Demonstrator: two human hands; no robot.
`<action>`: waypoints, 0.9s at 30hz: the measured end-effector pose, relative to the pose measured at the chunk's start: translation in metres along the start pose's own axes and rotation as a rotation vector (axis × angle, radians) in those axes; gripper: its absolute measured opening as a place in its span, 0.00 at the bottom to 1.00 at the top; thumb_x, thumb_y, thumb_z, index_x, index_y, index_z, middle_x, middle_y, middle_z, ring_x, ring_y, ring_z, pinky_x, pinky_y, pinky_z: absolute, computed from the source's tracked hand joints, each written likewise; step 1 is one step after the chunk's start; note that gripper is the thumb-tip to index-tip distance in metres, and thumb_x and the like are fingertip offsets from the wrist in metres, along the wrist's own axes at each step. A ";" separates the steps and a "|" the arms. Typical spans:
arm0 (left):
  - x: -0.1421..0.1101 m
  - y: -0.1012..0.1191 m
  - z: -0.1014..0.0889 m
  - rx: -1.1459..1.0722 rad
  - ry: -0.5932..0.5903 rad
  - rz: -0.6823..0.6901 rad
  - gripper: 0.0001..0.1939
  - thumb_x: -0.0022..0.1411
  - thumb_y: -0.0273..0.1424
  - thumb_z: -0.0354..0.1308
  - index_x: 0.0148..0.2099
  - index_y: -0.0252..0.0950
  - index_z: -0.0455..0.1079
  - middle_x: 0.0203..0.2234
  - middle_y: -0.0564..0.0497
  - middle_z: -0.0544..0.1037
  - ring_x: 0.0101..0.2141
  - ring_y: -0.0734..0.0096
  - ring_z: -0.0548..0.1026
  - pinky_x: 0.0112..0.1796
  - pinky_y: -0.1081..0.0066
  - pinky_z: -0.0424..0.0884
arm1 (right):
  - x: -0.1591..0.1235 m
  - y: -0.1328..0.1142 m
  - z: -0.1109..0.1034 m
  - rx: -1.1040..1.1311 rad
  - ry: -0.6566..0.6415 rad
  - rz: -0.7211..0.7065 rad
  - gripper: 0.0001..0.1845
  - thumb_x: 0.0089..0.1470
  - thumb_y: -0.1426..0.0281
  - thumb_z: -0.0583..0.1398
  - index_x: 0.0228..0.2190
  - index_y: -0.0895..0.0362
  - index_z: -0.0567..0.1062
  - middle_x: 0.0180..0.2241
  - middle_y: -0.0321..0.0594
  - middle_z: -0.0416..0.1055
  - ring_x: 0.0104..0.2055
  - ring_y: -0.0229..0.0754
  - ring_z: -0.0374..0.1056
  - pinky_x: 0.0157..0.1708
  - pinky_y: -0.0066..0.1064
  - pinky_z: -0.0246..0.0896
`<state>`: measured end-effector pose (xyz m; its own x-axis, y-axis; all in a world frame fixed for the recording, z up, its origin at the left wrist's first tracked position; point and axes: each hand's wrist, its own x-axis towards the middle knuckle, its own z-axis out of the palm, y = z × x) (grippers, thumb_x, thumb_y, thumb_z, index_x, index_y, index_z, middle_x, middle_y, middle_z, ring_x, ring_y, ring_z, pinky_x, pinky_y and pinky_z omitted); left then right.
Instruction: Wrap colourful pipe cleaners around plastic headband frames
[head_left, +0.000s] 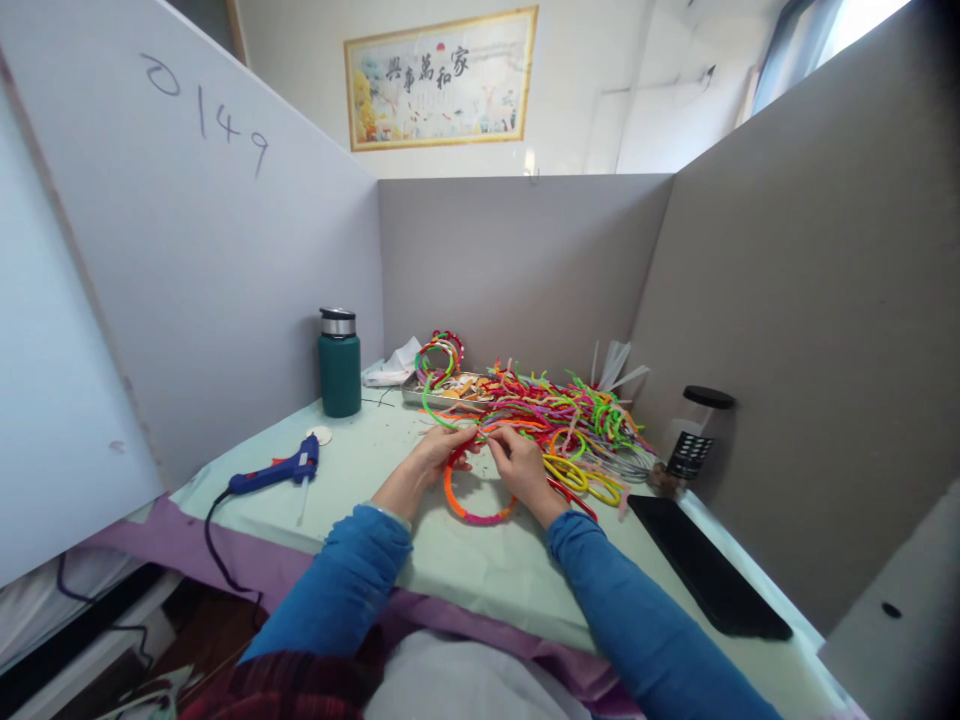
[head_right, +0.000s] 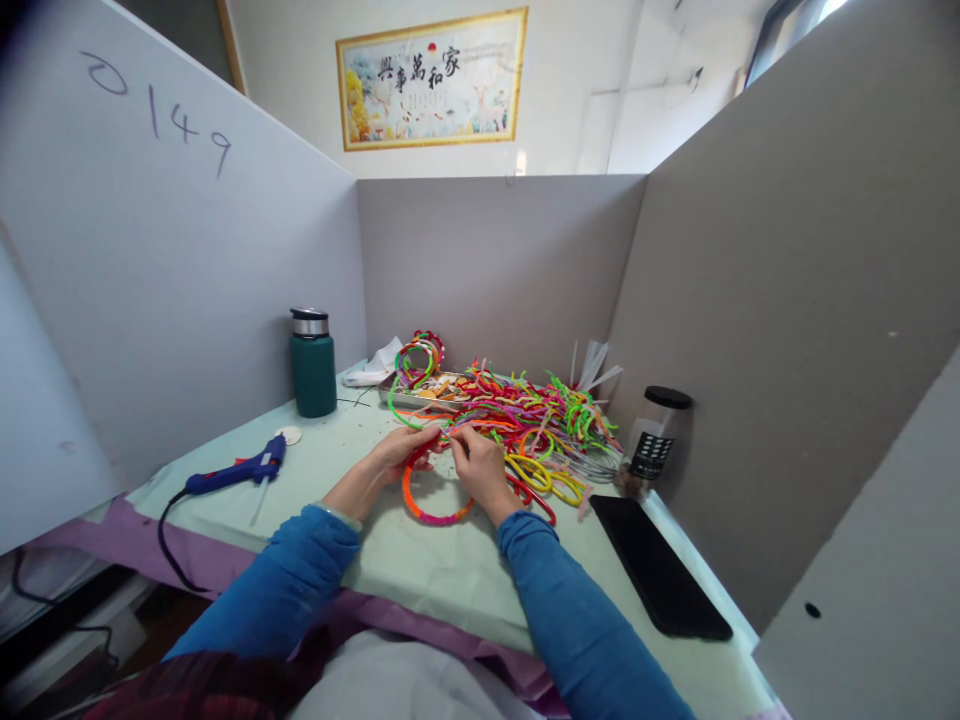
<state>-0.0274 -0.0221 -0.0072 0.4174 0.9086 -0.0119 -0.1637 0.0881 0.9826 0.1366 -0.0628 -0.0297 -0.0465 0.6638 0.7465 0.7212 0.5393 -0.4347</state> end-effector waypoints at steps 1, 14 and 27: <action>0.000 0.000 0.000 0.015 0.005 -0.001 0.17 0.48 0.40 0.67 0.32 0.31 0.72 0.22 0.51 0.74 0.15 0.83 0.63 0.22 0.74 0.68 | 0.000 0.000 0.000 -0.001 -0.002 0.001 0.10 0.59 0.67 0.53 0.31 0.54 0.73 0.27 0.36 0.74 0.28 0.39 0.68 0.31 0.27 0.58; -0.003 0.004 0.004 0.184 -0.059 0.123 0.14 0.45 0.36 0.66 0.31 0.28 0.74 0.12 0.59 0.62 0.14 0.83 0.58 0.21 0.75 0.64 | 0.000 0.004 0.003 -0.027 0.003 0.038 0.09 0.57 0.68 0.54 0.32 0.54 0.74 0.28 0.37 0.75 0.28 0.40 0.69 0.31 0.27 0.57; 0.006 -0.001 0.005 0.242 0.028 0.206 0.13 0.44 0.28 0.63 0.35 0.30 0.73 0.24 0.53 0.74 0.17 0.83 0.64 0.18 0.77 0.63 | 0.001 0.005 0.004 -0.062 -0.011 0.050 0.08 0.57 0.68 0.54 0.32 0.54 0.74 0.27 0.37 0.75 0.28 0.39 0.69 0.29 0.27 0.55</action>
<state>-0.0201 -0.0192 -0.0077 0.3723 0.9084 0.1905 -0.0232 -0.1961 0.9803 0.1374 -0.0570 -0.0330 -0.0166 0.6952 0.7186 0.7641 0.4724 -0.4393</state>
